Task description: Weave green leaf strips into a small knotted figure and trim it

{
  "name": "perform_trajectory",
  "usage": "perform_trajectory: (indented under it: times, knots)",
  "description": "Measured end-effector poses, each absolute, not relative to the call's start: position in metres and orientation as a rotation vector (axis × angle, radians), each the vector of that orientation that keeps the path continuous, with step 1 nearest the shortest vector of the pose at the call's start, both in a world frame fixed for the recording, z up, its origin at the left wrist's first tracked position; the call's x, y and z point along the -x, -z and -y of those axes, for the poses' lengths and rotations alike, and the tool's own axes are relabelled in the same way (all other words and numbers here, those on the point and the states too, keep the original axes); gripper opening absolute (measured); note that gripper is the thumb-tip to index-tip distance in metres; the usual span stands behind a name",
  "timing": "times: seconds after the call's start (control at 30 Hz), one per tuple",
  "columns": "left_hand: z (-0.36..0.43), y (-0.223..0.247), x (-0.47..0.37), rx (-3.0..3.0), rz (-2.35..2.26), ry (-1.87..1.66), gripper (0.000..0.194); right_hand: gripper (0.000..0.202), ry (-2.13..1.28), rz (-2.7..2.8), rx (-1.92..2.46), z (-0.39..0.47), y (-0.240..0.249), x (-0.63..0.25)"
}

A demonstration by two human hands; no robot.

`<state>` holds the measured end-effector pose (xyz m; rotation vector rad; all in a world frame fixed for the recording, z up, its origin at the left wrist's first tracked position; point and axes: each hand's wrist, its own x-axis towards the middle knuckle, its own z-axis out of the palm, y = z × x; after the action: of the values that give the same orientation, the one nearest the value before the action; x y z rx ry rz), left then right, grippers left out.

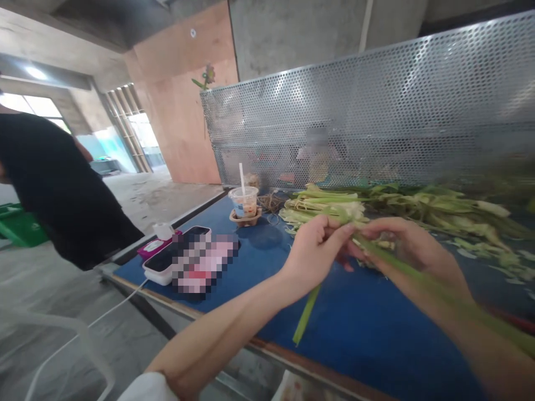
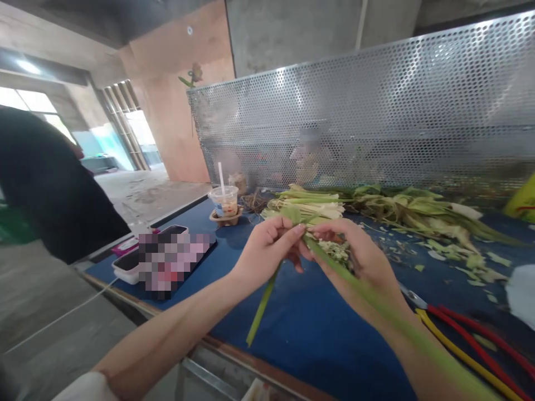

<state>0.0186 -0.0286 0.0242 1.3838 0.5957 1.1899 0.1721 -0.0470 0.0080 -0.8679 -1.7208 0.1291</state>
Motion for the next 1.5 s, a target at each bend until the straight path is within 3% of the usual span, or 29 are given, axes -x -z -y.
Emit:
perform_trajectory:
  times: [0.07, 0.47, 0.73, 0.97, 1.07, 1.27, 1.37, 1.5]
  knots:
    - [0.022, -0.025, -0.02, -1.391, -0.592, -1.189, 0.018, 0.006, -0.028, 1.756, 0.841, 0.048, -0.011, -0.173]
    - [0.022, -0.024, -0.012, -1.142, -0.42, -1.031, 0.017, 0.012, -0.111, 1.64, 0.857, 0.041, -0.006, -0.181]
    - [0.029, -0.02, -0.011, -1.155, -0.479, -1.157, 0.009, 0.008, -0.559, 1.468, 0.743, 0.033, 0.008, -0.177]
    - [0.035, -0.005, -0.014, -1.41, -0.662, -1.388, 0.012, 0.032, -0.989, 1.489, 0.826, 0.04, 0.009, -0.152]
    - [0.036, -0.003, -0.014, -1.458, -0.721, -1.409, 0.012, 0.037, -0.989, 1.516, 0.818, 0.04, 0.011, -0.146]
    - [0.033, -0.012, -0.015, -1.144, -0.535, -1.141, 0.028, 0.075, -0.851, 1.478, 0.832, 0.042, 0.012, -0.151]
    - [0.027, -0.014, -0.013, -1.038, -0.573, -1.11, 0.036, 0.069, -0.7, 1.571, 0.863, 0.041, 0.015, -0.153]
    - [0.023, -0.015, -0.012, -0.937, -0.646, -1.138, 0.029, 0.046, -0.478, 1.67, 0.86, 0.04, 0.019, -0.153]
